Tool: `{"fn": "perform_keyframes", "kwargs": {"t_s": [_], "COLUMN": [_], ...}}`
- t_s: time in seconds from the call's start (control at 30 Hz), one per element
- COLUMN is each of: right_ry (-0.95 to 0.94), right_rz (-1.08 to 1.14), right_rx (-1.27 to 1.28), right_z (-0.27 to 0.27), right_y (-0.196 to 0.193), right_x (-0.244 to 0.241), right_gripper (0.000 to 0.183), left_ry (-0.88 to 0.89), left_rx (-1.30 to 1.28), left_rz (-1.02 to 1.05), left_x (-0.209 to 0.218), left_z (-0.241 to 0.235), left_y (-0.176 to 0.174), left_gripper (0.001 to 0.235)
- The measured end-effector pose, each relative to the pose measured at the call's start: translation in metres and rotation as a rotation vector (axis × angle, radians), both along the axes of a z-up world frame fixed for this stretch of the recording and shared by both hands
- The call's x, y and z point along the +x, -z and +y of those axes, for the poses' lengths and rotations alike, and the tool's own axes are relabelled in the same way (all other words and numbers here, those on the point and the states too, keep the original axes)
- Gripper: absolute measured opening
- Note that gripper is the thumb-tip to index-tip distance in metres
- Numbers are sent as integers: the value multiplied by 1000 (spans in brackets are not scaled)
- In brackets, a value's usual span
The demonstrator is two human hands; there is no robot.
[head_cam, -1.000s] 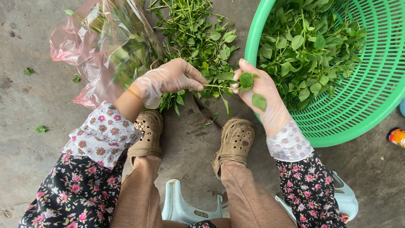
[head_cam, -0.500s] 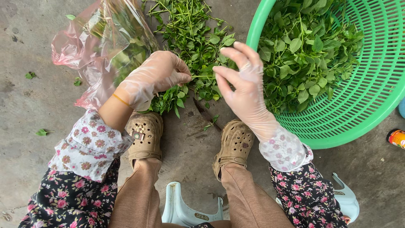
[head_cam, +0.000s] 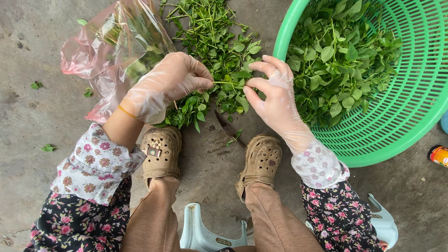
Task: The person picks leaves from stems and places them into a green plastic basket.
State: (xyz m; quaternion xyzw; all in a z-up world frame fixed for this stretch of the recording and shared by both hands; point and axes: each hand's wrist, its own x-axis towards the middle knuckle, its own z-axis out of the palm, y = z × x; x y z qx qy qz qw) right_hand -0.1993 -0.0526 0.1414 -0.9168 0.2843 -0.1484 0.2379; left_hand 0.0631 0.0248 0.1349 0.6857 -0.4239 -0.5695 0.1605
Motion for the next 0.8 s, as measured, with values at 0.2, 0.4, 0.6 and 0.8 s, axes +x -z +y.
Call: {"fn": "perform_keyframes", "kwargs": {"t_s": [0.2, 0.4, 0.6, 0.8], "right_ry": [21, 417, 76, 40], "right_rz": [-79, -359, -110, -96], "right_rx": [39, 127, 39, -130], "right_z": [4, -19, -2, 1], "right_y": [0, -24, -43, -33], "right_x": [8, 7, 16, 10], "right_gripper": [8, 7, 16, 10], "left_ry": [42, 19, 104, 80], "left_rx": [-56, -79, -298, -408], "left_rz": [-14, -55, -246, -169], "left_x": [-9, -13, -24, -32], "left_z": [-7, -12, -14, -21], "left_y": [-2, -8, -23, -37], "left_gripper": [18, 17, 16, 17]}}
